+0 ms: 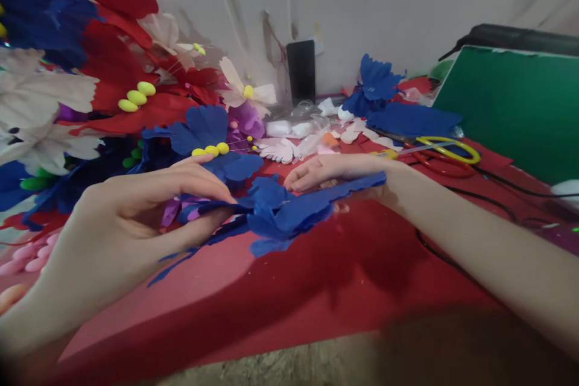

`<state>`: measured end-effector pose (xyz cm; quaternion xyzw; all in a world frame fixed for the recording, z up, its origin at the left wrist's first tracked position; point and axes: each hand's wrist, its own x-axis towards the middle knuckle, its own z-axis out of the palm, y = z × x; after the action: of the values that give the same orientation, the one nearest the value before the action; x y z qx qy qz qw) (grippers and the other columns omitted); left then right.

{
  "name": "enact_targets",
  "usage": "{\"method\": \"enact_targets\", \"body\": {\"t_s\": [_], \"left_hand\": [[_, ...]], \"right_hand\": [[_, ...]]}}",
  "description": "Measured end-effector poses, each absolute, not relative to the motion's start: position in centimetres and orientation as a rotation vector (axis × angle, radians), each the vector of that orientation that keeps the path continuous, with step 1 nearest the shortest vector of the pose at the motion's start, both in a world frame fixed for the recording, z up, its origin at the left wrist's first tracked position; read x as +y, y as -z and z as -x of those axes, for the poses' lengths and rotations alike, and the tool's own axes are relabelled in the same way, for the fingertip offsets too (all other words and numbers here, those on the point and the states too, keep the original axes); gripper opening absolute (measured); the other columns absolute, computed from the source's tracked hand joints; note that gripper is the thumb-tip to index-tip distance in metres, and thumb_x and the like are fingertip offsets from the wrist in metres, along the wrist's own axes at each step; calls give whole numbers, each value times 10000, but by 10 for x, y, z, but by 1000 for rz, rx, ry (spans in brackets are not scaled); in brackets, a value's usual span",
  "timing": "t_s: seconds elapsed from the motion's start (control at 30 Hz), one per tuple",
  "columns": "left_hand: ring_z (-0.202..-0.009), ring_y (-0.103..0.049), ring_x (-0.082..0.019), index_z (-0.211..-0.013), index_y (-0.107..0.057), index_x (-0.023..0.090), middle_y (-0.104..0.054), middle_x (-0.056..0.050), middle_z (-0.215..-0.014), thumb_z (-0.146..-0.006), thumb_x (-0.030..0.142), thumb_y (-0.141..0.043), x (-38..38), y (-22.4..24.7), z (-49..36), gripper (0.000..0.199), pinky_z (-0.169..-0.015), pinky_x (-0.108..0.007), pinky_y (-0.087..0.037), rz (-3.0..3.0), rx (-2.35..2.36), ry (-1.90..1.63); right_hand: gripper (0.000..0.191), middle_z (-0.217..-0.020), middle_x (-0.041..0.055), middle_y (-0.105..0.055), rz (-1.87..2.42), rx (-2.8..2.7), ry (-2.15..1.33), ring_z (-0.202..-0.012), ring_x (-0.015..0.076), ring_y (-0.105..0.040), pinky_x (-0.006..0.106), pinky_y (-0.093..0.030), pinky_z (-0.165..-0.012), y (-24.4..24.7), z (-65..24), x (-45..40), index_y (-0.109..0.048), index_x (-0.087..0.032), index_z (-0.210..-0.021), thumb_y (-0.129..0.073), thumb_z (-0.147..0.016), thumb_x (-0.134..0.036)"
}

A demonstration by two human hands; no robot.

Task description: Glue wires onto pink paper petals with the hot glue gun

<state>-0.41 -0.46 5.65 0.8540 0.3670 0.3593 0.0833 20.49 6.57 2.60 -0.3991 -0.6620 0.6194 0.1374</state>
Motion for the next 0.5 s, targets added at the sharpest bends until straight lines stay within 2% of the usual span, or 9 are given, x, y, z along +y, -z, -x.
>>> {"method": "enact_targets", "body": {"t_s": [0.1,0.17,0.2,0.33,0.4,0.5], "left_hand": [[-644,-607,-103,-738,-670,189,-699,48,-712,-748,149,-625,-2,-54,5,61,-670,-228,-466,-2532,1022,-992],[-646,-621,-106,-762,-692,194,-713,47,-715,-747,129,-627,0,-51,5,93,-759,-257,-468,-2553,961,-928],[-628,-621,-105,-756,-697,194,-716,46,-698,-750,124,-620,1,-50,4,105,-756,-259,-472,-2557,933,-920],[-550,-600,-98,-665,-679,184,-725,39,-670,-764,122,-580,2,-50,4,153,-592,-223,-494,-2535,935,-1016],[-577,-623,-101,-652,-669,181,-729,37,-690,-763,134,-580,1,-52,4,150,-610,-219,-512,-2515,984,-1088],[-715,-673,-124,-786,-690,173,-738,25,-796,-765,162,-571,-1,-53,6,121,-698,-216,-539,-2438,1079,-1150]], "right_hand": [[127,-497,-104,-529,1080,-1736,-2081,-386,3,-436,98,-328,-427,-27,-203,65,-540,-174,-830,-521,-706,-154],[152,-476,-114,-517,1051,-1629,-2170,-363,-16,-392,74,-264,-390,-26,-202,67,-561,-167,-831,-532,-688,-127],[141,-479,-105,-525,1055,-1609,-2174,-366,-19,-391,70,-250,-381,-24,-202,68,-579,-156,-824,-550,-689,-127],[122,-567,-33,-606,1058,-1534,-2175,-406,18,-456,102,-277,-370,-20,-202,70,-606,-141,-837,-516,-761,-168],[135,-578,-19,-601,981,-1478,-2134,-415,33,-455,125,-274,-361,-21,-202,66,-594,-139,-780,-460,-764,-145],[82,-571,-30,-554,863,-1395,-2040,-474,34,-448,128,-280,-386,-23,-198,57,-560,-136,-657,-494,-664,-88]]}}
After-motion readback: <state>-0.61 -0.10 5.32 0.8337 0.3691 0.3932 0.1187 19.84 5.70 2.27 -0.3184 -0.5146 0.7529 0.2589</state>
